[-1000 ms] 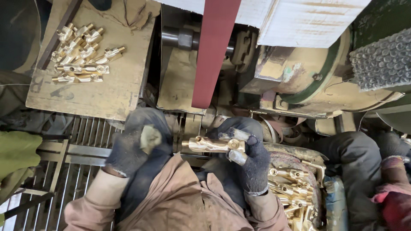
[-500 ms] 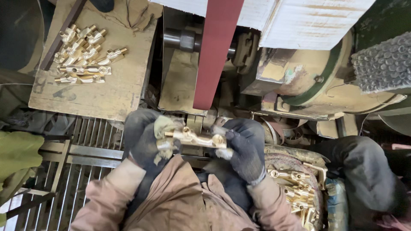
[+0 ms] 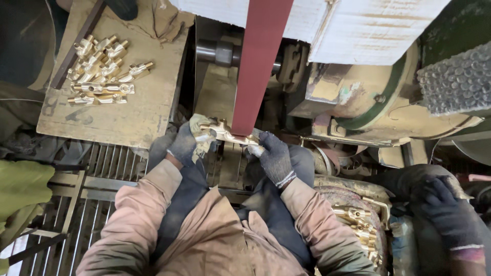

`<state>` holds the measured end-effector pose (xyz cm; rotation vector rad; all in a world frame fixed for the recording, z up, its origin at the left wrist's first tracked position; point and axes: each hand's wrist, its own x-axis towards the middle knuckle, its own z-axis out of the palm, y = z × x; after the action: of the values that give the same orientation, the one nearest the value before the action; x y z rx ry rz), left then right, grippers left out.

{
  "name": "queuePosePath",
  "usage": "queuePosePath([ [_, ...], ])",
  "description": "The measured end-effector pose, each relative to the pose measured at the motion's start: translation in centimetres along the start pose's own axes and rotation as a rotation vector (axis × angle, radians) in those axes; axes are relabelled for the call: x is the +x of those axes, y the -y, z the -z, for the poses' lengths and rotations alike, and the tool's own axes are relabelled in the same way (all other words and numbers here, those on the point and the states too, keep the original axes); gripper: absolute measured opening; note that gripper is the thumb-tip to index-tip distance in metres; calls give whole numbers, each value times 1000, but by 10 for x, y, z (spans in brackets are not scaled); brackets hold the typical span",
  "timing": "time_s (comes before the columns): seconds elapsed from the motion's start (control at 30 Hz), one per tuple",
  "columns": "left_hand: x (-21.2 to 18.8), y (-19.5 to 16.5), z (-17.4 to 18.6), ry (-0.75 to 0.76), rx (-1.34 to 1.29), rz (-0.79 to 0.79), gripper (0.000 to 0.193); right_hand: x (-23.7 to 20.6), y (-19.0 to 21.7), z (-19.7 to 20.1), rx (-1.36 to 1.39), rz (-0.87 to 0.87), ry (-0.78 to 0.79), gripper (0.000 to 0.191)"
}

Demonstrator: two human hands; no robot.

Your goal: The person holds small brass-colored metal parts against a moving belt sander to smooth their surfaces. They repeatedly pick up parts from a pile, press them against the belt, and place them on a nearby board.

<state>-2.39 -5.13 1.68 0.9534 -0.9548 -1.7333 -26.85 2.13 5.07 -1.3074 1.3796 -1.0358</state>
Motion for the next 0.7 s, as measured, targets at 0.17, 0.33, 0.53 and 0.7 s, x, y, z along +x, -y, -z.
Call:
queuePosePath([
  [0.17, -1, -8, -12, -18, -13, -6, 25, 9, -5, -3, 330, -181, 45, 30],
  [0.33, 0, -16, -25, -70, -5, 144, 17, 23, -13, -4, 526, -317, 33, 21],
  [0.53, 13, -11, -32, -136, 10, 195, 13, 41, -15, -3, 536, -476, -19, 19],
  [0.7, 23, -6, -34, -184, -22, 263, 15, 49, -12, -4, 509, -534, -57, 19],
])
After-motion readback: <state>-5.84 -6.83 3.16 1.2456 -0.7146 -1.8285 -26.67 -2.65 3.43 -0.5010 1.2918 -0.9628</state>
